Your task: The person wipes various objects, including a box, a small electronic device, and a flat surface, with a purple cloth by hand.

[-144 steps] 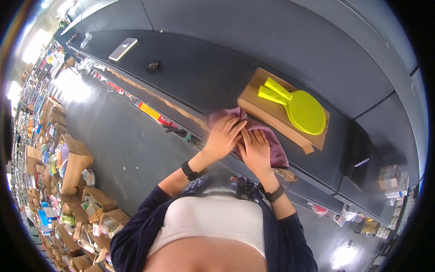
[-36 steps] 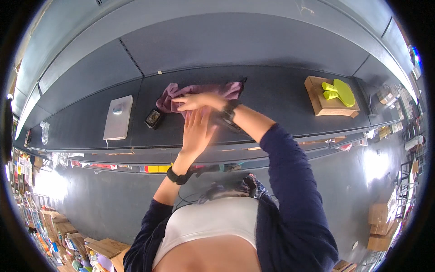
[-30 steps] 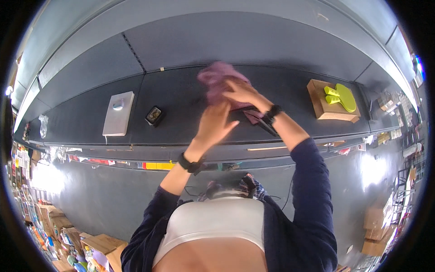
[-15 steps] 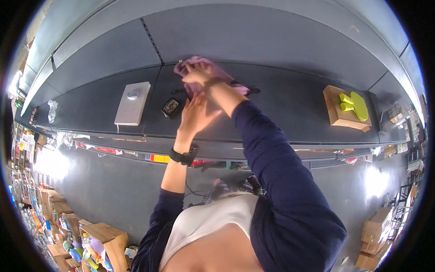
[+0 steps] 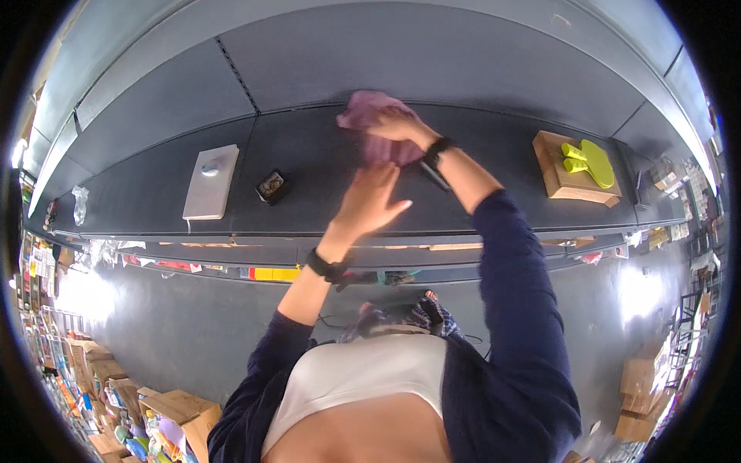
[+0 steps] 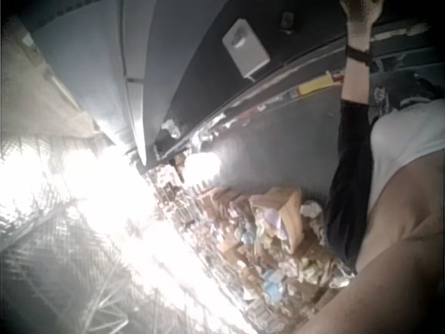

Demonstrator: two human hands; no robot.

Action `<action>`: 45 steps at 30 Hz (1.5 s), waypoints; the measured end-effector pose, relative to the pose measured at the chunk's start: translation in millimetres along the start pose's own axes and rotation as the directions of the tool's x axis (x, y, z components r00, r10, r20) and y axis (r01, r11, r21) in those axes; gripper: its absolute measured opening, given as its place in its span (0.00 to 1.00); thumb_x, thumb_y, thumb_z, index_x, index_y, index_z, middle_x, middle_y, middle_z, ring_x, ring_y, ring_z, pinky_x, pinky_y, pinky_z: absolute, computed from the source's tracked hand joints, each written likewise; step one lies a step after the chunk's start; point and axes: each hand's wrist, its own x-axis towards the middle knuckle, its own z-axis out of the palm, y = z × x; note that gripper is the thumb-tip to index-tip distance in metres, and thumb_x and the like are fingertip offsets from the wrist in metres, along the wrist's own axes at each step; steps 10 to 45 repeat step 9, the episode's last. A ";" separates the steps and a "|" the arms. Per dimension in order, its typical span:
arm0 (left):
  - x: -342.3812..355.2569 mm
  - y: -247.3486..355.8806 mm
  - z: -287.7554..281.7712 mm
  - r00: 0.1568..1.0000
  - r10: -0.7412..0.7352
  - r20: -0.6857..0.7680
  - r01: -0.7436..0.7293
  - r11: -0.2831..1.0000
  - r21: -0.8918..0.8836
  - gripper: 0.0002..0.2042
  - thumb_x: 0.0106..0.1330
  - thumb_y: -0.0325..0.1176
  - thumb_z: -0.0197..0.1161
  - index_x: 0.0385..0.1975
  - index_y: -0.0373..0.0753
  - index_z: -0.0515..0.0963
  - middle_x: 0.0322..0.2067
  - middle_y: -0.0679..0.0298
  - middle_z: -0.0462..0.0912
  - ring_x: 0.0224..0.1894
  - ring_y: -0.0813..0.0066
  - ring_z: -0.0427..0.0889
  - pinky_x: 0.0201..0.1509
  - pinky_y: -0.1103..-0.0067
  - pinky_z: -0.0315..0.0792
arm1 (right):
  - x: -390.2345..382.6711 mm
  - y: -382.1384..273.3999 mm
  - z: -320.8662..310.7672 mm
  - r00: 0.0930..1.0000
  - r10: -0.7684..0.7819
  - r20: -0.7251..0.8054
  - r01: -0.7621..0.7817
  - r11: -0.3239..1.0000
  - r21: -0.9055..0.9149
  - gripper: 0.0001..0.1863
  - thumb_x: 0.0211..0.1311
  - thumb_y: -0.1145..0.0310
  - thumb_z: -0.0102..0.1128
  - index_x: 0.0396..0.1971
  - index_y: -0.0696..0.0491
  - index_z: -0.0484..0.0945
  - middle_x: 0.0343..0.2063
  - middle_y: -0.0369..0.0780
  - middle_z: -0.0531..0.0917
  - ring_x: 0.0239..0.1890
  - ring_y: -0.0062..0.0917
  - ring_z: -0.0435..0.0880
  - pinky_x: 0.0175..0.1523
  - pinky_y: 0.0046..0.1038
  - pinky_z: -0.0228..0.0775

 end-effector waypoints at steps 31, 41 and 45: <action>-42.8 83.9 26.9 0.962 0.249 0.112 -0.260 0.960 0.101 0.38 0.41 0.50 0.68 0.54 0.40 0.66 0.53 0.60 0.67 0.58 0.64 0.62 0.66 0.56 0.46 | -199.1 -40.5 36.6 0.895 0.415 -0.164 -0.403 0.910 0.102 0.39 0.55 0.45 0.47 0.64 0.43 0.48 0.64 0.48 0.49 0.67 0.42 0.43 0.66 0.46 0.30; -42.8 83.9 26.9 0.962 0.249 0.112 -0.260 0.960 0.101 0.38 0.41 0.50 0.68 0.54 0.40 0.66 0.53 0.60 0.67 0.58 0.64 0.62 0.66 0.56 0.46 | -199.1 -40.5 36.6 0.895 0.415 -0.164 -0.403 0.910 0.102 0.39 0.55 0.45 0.47 0.64 0.43 0.48 0.64 0.48 0.49 0.67 0.42 0.43 0.66 0.46 0.30; -42.8 83.9 26.9 0.962 0.249 0.112 -0.260 0.960 0.101 0.38 0.41 0.50 0.68 0.54 0.40 0.66 0.53 0.60 0.67 0.58 0.64 0.62 0.66 0.56 0.46 | -199.1 -40.5 36.6 0.895 0.415 -0.164 -0.403 0.910 0.102 0.39 0.55 0.45 0.47 0.64 0.43 0.48 0.64 0.48 0.49 0.67 0.42 0.43 0.66 0.46 0.30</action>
